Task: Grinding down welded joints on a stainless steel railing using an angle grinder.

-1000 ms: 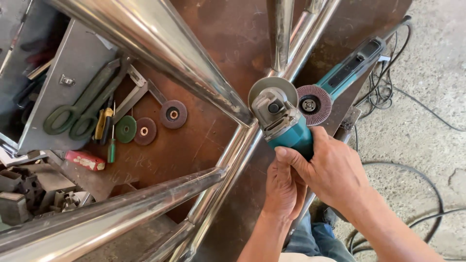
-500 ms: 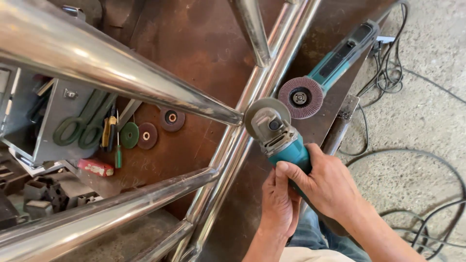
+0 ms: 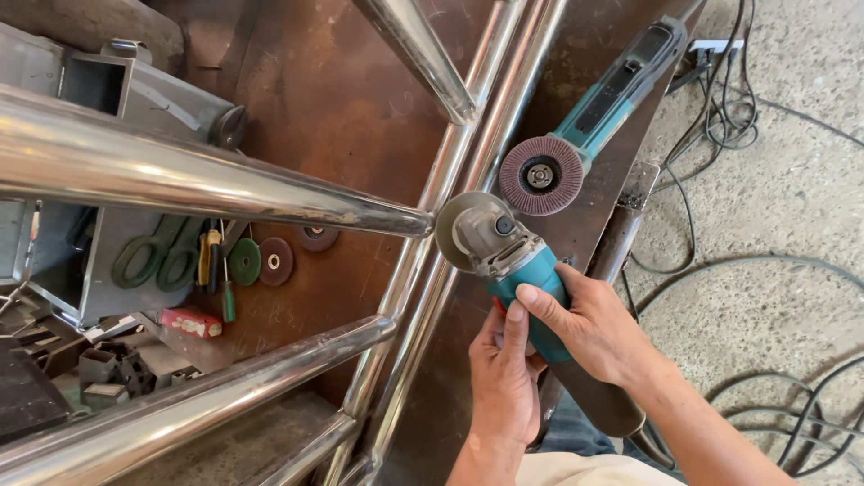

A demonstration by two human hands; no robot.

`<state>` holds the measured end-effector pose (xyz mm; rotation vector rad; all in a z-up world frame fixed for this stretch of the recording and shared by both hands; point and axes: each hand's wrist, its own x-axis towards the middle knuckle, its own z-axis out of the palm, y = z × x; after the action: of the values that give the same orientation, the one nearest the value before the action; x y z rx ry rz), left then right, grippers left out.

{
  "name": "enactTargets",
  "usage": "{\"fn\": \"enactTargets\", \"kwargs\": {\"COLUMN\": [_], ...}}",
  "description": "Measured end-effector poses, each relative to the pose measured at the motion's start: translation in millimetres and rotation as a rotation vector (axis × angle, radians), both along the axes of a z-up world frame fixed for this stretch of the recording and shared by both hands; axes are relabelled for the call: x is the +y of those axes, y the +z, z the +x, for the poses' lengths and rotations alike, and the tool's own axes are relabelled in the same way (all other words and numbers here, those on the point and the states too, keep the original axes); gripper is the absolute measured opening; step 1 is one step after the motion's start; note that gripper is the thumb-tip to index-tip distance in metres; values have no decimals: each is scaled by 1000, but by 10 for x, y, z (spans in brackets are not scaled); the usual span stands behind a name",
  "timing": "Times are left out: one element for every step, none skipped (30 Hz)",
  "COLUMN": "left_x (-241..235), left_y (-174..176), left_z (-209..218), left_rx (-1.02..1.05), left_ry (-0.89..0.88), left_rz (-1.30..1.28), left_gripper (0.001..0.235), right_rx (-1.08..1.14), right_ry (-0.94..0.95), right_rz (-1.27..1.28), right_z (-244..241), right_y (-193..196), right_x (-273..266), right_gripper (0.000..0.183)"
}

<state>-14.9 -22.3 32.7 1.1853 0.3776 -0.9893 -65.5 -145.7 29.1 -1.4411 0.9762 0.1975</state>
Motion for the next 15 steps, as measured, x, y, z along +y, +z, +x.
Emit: {"fn": "enactTargets", "kwargs": {"left_x": [-11,-21,-31,-39,-38,-40,-37,-33,-45,-55,-58,-42,-31,-22,-20], "left_y": [-27,-54,-54,-58,-59,-67,-73,-76,-71,-64,-59,-75,-83,-91,-86], "left_z": [-4,-5,-2,2,-2,0,8,18,29,39,46,24,13,-1,2], "left_rx": [9,18,20,10,2,6,-11,-28,-27,-28,-29,-28,-21,-13,-15], "left_ry": [0,0,0,0,2,5,9,13,16,14,13,16,8,0,0], "left_rz": [7,14,15,6,0,3,-16,-34,-35,-27,-18,-18,12,42,41], "left_gripper": [54,55,55,55,55,55,54,53,53,53,53,53,52,50,50], "right_rx": [3,5,7,-5,-15,-11,-30,-49,-48,-62,-76,-75,-48,-22,-23], "right_ry": [0,0,0,-3,-2,0,7,13,15,7,-1,2,-13,-28,-28], "right_rz": [-6,-12,-12,-20,-26,-23,-45,-67,-68,-60,-52,-52,-16,20,19], "right_z": [-4,-5,-5,-2,-6,-9,-4,1,13,24,32,16,12,5,3], "right_y": [-25,-49,-59,-72,-84,-96,-107,-115,-110,-103,-99,-96,-87,-76,-102], "right_x": [-9,-17,-24,-28,-25,-30,-30,-30,-41,-50,-53,-45,-41,-40,-32], "right_gripper": [52,50,50,49,48,48,47,47,47,46,46,46,43,41,41]}}
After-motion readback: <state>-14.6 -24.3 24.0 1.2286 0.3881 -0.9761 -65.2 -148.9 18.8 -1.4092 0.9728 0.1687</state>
